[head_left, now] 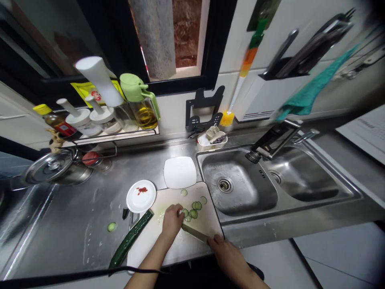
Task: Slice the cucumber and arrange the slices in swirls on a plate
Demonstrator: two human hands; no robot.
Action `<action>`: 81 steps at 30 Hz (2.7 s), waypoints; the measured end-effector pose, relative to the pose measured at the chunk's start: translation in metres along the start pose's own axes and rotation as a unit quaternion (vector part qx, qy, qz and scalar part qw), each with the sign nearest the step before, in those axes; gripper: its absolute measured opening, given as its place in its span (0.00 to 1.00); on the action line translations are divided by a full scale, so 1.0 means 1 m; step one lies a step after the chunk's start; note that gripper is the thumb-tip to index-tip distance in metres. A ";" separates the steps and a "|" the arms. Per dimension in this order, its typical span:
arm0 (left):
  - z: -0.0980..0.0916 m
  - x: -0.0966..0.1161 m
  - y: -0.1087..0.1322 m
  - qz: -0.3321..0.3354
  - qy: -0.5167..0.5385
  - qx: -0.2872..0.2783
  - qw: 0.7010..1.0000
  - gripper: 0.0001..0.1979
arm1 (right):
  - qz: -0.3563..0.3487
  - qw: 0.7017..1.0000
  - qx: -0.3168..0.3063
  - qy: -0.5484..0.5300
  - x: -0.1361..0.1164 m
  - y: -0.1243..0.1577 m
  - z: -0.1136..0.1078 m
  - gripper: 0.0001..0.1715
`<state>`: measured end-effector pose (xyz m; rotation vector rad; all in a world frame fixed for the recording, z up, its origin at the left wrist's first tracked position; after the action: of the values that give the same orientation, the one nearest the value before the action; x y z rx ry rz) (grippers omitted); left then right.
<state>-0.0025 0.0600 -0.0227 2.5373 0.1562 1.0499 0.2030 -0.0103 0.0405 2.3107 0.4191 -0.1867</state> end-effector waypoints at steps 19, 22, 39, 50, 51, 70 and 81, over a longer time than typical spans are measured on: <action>0.007 0.008 -0.007 -0.046 0.003 -0.014 0.999 0.07 | 0.014 1.000 -0.022 0.012 0.001 -0.003 0.001 0.31; 0.007 0.009 -0.005 -0.034 0.014 -0.014 0.999 0.07 | 0.012 1.000 -0.023 0.011 0.000 -0.002 0.000 0.30; -0.020 -0.034 0.015 -0.116 0.052 0.029 0.991 0.05 | 0.036 0.998 -0.023 -0.047 -0.016 0.001 -0.004 0.31; -0.020 -0.034 0.017 -0.121 0.036 0.042 0.991 0.07 | 0.029 0.999 -0.014 -0.042 -0.046 -0.015 -0.004 0.33; -0.020 -0.035 0.017 -0.122 0.036 0.043 0.991 0.07 | 0.029 0.999 -0.013 -0.041 -0.047 -0.015 -0.005 0.33; -0.020 -0.036 0.015 -0.118 0.037 0.037 0.992 0.07 | 0.017 0.999 0.019 -0.023 -0.050 -0.019 0.004 0.31; -0.020 -0.036 0.015 -0.116 0.033 0.040 0.992 0.08 | 0.027 1.000 -0.011 -0.011 -0.052 -0.022 0.006 0.35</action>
<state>-0.0428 0.0439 -0.0274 2.4796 0.5091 1.0540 0.1464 -0.0129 0.0350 2.2931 0.3447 -0.1803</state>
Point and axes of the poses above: each hand's wrist, its own y-axis away from the middle knuckle, its own z-axis out of the palm, x = y × z, the point moved 3 cm from there along -y, towards the middle knuckle, and after that the axes turned 6 degrees about -x, right-handed, at the moved point
